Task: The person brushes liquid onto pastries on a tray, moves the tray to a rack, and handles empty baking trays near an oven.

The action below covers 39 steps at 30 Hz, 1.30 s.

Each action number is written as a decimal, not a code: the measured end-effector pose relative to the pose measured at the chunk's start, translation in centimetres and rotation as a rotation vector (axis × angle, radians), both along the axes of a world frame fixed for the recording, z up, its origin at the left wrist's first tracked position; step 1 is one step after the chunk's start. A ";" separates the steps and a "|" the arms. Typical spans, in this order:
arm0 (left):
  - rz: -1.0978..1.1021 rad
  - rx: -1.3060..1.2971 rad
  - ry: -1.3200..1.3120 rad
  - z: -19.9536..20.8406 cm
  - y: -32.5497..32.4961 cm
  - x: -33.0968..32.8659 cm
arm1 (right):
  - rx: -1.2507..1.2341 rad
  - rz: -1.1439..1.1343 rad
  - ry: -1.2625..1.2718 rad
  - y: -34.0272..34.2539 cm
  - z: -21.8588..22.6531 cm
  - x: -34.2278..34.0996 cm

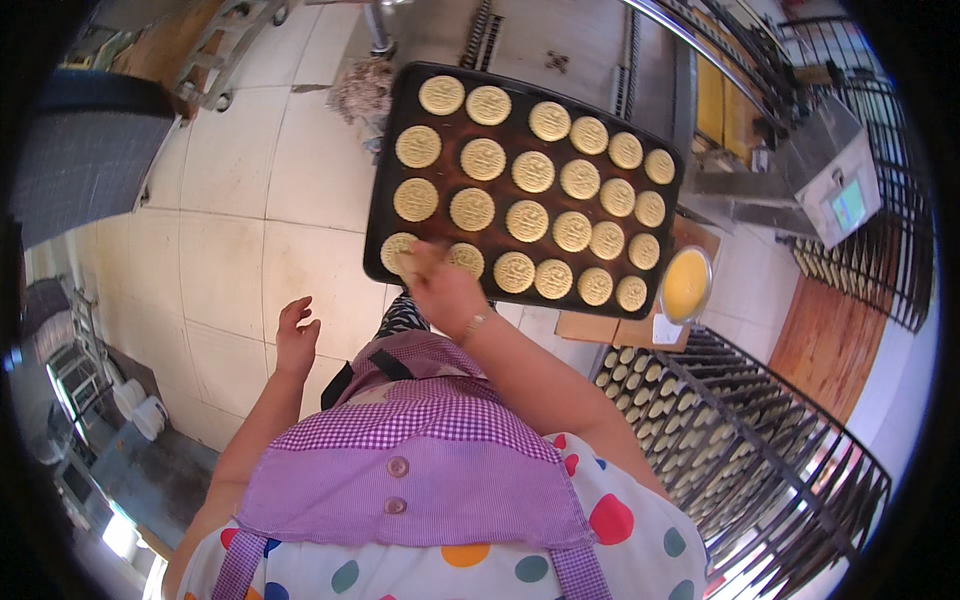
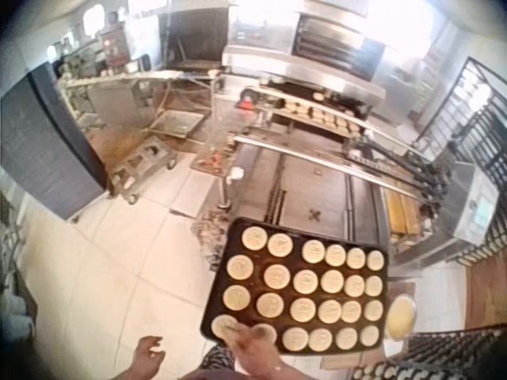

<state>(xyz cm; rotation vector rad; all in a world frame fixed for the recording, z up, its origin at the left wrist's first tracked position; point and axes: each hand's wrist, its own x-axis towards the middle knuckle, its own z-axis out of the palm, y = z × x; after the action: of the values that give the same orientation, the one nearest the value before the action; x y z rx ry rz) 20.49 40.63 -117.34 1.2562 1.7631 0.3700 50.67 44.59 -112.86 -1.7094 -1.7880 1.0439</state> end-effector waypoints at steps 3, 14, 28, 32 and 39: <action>0.090 -0.010 -0.023 0.3 -0.6 -0.8 | -0.261 0.169 -0.186 5.5 1.1 -3.8; 0.320 -0.135 0.030 -1.7 -6.0 -4.2 | -0.072 0.298 -0.420 16.1 -0.7 -2.6; 0.197 -0.122 -0.041 -1.9 -3.5 0.4 | -0.039 0.313 -0.103 4.4 -4.7 1.1; 0.138 -0.090 -0.032 -1.5 -2.2 2.3 | -0.116 -0.010 -0.408 14.8 -3.8 9.9; 0.026 -0.062 -0.058 -0.9 -0.9 7.5 | 0.071 -0.065 -0.245 10.6 -4.7 14.0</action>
<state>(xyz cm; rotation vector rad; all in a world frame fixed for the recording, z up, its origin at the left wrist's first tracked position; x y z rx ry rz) 27.95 39.72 -118.26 1.1688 1.7306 0.3603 64.64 55.20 -117.54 -1.9057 -1.8765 0.7614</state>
